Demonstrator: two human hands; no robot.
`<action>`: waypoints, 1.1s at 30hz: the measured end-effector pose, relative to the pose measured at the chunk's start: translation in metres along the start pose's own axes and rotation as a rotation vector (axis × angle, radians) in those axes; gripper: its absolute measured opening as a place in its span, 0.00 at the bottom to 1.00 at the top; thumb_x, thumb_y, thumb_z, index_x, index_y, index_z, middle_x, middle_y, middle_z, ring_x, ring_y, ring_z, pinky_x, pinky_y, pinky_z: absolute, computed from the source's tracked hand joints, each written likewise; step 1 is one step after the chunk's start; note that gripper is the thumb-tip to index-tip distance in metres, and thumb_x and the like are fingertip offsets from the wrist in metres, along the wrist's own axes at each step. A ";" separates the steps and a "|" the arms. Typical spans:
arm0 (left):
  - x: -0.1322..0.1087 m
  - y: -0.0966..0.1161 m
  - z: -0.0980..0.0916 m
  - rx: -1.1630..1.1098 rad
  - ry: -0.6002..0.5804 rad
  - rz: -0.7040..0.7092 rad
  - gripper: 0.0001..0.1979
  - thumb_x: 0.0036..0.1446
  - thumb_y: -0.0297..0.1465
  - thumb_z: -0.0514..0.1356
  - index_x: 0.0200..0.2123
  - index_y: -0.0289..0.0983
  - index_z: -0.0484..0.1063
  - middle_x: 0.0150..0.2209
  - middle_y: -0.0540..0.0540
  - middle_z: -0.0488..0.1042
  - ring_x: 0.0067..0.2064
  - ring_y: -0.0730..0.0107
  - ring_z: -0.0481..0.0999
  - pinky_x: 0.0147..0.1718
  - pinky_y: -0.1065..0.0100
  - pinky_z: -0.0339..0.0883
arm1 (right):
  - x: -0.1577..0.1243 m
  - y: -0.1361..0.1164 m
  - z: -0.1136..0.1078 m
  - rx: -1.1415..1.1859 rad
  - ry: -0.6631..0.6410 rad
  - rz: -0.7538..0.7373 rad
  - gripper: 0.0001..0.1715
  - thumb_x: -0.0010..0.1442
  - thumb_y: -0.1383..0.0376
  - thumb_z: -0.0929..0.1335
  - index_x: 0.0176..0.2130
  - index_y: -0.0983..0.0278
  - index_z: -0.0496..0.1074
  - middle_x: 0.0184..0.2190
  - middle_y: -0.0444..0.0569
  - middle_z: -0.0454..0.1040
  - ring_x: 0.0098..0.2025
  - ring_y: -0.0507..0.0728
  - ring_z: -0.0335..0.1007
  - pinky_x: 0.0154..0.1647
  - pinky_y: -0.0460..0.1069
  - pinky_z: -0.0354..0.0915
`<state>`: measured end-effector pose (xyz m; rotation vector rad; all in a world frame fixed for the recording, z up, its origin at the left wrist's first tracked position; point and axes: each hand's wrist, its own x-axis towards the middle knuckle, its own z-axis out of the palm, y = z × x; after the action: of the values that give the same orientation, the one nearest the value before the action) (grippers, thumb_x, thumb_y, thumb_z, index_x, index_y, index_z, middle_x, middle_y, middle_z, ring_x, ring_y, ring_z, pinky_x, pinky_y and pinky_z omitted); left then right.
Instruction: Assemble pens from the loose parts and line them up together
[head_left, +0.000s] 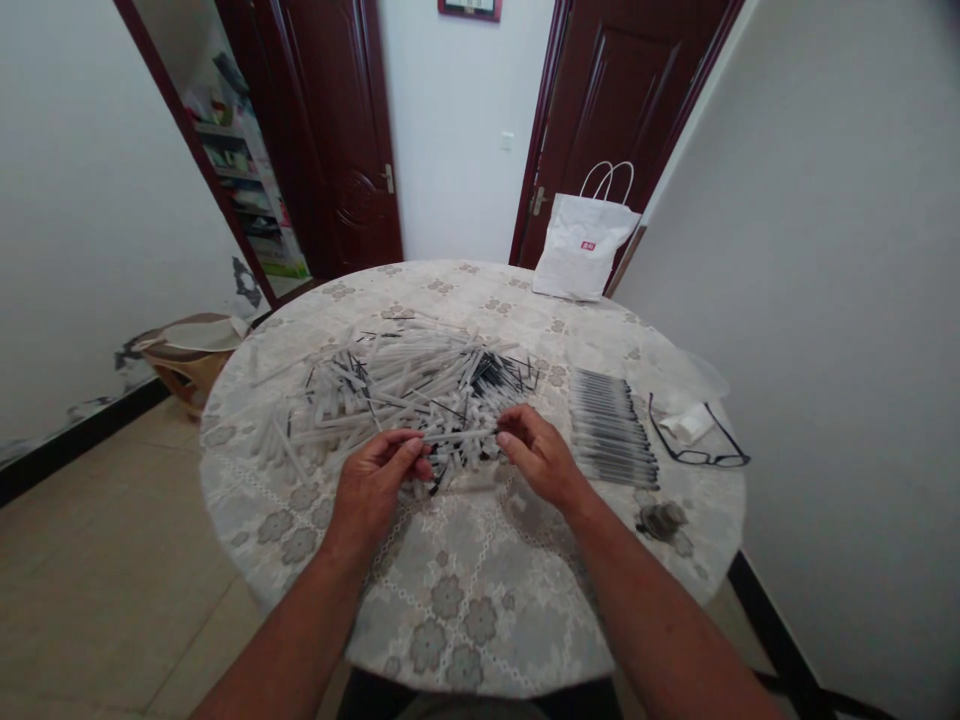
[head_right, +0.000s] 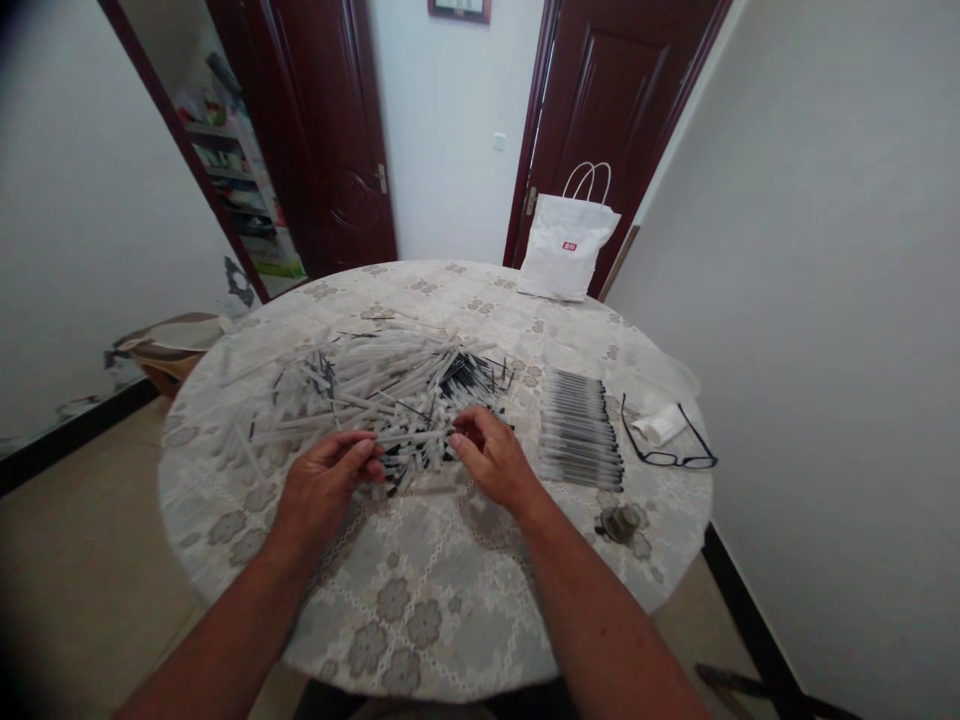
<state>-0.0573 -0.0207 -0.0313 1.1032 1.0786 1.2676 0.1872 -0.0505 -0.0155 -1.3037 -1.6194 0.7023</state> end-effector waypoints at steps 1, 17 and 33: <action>0.000 0.000 0.000 0.004 -0.004 -0.003 0.17 0.51 0.41 0.72 0.40 0.36 0.79 0.33 0.42 0.82 0.27 0.67 0.80 0.30 0.66 0.76 | 0.000 -0.001 0.000 -0.019 -0.011 -0.006 0.12 0.66 0.55 0.66 0.44 0.60 0.69 0.31 0.43 0.71 0.32 0.53 0.67 0.35 0.46 0.63; -0.002 -0.001 0.001 -0.005 -0.028 -0.002 0.17 0.53 0.40 0.70 0.41 0.35 0.78 0.33 0.43 0.81 0.27 0.69 0.79 0.30 0.68 0.75 | -0.002 0.001 0.006 -0.010 -0.020 -0.021 0.14 0.69 0.54 0.63 0.37 0.60 0.68 0.27 0.42 0.69 0.29 0.53 0.66 0.34 0.47 0.61; -0.003 -0.001 0.001 -0.029 -0.057 0.011 0.16 0.55 0.40 0.69 0.41 0.35 0.78 0.32 0.45 0.80 0.27 0.70 0.79 0.31 0.67 0.75 | -0.004 0.010 0.014 0.031 -0.028 0.015 0.24 0.72 0.52 0.60 0.29 0.61 0.67 0.21 0.42 0.66 0.25 0.53 0.63 0.30 0.48 0.59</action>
<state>-0.0562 -0.0240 -0.0323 1.1183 1.0100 1.2501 0.1793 -0.0496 -0.0308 -1.2902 -1.6162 0.7554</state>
